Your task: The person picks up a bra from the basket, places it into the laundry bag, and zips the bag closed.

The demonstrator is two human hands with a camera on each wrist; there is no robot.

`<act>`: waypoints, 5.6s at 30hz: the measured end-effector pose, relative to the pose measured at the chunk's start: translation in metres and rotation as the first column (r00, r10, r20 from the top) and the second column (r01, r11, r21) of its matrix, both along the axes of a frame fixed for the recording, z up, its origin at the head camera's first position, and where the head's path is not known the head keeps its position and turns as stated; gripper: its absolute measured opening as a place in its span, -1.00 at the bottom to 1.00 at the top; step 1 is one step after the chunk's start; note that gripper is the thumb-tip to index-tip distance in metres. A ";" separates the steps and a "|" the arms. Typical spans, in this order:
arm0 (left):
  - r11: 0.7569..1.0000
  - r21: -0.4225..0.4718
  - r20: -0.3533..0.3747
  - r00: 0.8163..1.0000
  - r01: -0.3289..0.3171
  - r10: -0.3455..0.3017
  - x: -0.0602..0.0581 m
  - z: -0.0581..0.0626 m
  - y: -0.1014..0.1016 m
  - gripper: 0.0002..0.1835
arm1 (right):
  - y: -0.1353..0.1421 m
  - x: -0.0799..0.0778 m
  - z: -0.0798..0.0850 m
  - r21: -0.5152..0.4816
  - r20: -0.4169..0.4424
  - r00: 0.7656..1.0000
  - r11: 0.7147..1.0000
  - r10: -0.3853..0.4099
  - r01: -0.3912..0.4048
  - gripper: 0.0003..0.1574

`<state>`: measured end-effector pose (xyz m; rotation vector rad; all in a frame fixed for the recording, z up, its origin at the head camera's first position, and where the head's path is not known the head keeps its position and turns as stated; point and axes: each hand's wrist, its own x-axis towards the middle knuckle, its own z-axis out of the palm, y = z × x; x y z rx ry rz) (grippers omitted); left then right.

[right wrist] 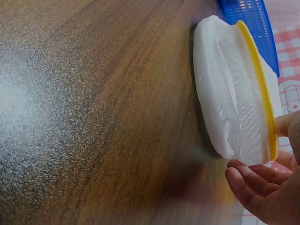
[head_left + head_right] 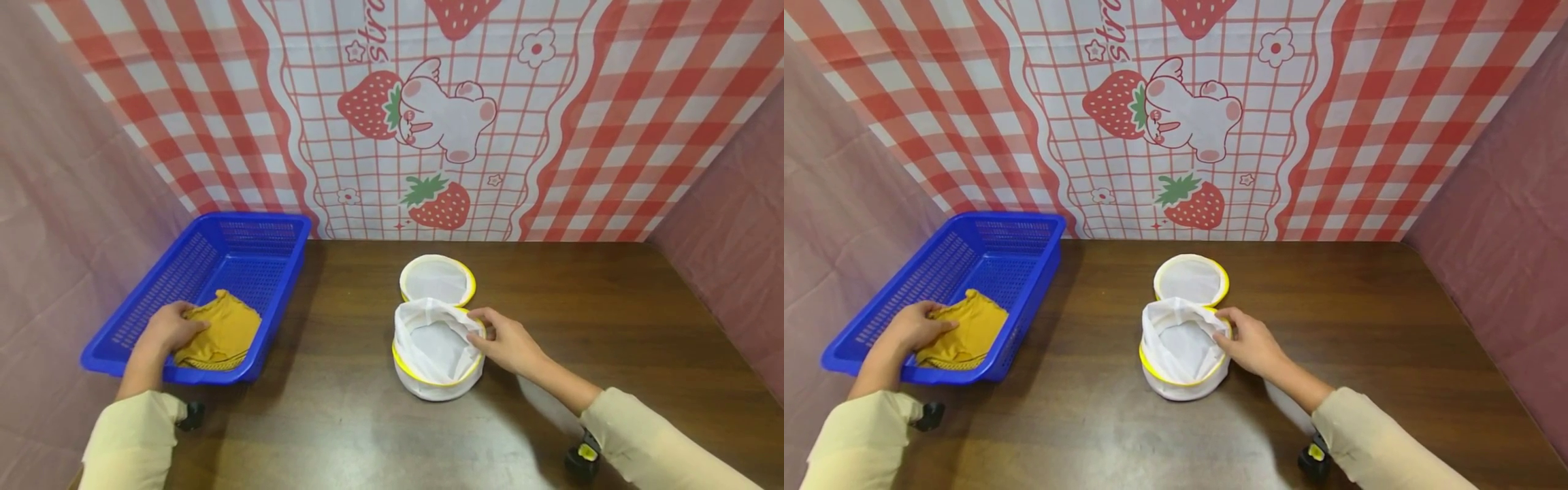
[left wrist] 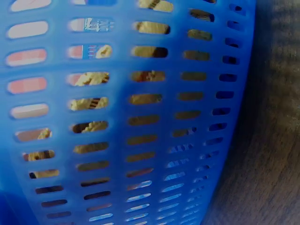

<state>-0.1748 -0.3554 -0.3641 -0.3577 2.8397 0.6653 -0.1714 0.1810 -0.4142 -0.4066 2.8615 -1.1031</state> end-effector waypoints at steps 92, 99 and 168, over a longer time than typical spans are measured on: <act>0.974 0.225 -0.486 0.862 -0.036 0.145 0.006 0.057 0.093 -0.53 | 0.001 0.002 0.003 -0.001 -0.028 1.000 1.000 -0.012 0.012 -0.60; 0.972 0.236 -0.484 0.865 -0.022 0.137 0.006 0.053 0.099 -0.54 | 0.000 0.002 0.002 -0.005 -0.011 1.000 1.000 -0.016 0.016 -0.60; 0.936 0.324 -0.466 0.884 0.136 0.033 -0.015 0.020 0.169 -0.60 | -0.003 0.004 0.003 0.008 -0.038 0.999 1.000 -0.003 0.004 -0.63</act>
